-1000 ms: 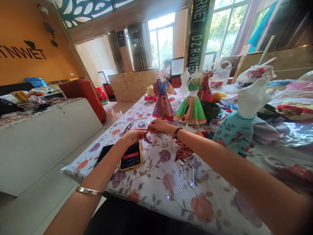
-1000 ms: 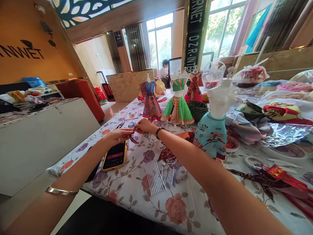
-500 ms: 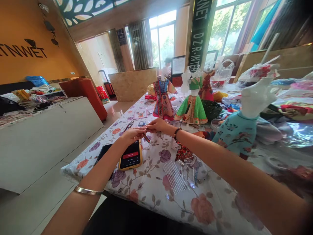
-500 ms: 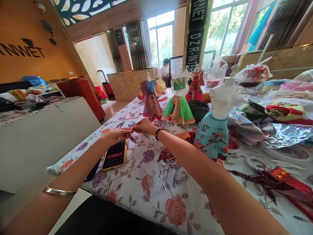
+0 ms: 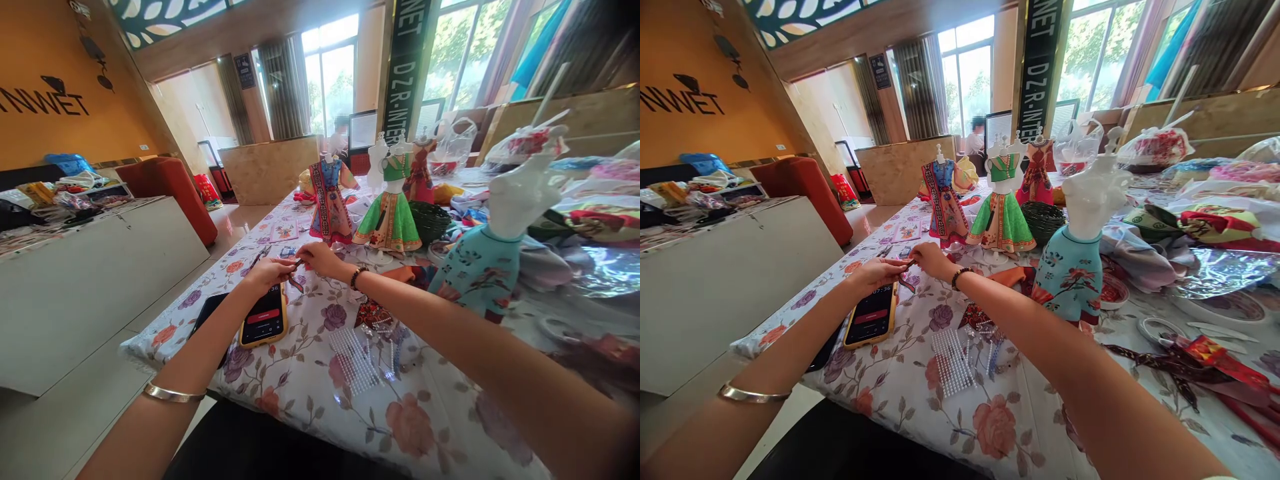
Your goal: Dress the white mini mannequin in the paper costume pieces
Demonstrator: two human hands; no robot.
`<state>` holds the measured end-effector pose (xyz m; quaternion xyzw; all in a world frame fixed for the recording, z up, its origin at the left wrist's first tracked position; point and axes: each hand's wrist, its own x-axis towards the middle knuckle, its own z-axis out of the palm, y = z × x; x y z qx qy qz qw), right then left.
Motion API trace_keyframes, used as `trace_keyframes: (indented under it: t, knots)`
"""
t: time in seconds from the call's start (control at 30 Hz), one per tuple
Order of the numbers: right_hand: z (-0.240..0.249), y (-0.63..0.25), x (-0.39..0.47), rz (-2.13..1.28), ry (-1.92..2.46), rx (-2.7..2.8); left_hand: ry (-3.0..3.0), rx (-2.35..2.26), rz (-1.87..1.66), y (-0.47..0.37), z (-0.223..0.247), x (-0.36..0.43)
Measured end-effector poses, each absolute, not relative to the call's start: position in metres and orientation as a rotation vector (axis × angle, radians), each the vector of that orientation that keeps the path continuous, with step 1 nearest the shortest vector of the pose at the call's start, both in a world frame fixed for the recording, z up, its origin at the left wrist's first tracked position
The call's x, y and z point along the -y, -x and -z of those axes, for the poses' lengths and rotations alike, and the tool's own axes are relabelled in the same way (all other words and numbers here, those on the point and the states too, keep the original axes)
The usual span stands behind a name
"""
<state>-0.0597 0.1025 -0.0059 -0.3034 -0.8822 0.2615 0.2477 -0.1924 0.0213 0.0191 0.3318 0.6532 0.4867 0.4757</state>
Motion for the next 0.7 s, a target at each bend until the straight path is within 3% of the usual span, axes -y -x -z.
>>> trace_keyframes:
  t: [0.23, 0.7]
  knots:
    - [0.012, 0.060, -0.098, -0.618, 0.753, 2.455, -0.831, -1.678, -1.135, 0.184, -0.018, -0.021]
    - [0.010, 0.049, -0.107, -0.876, 0.985, 2.240, -0.849, -1.724, -1.127, 0.188, -0.025, -0.007]
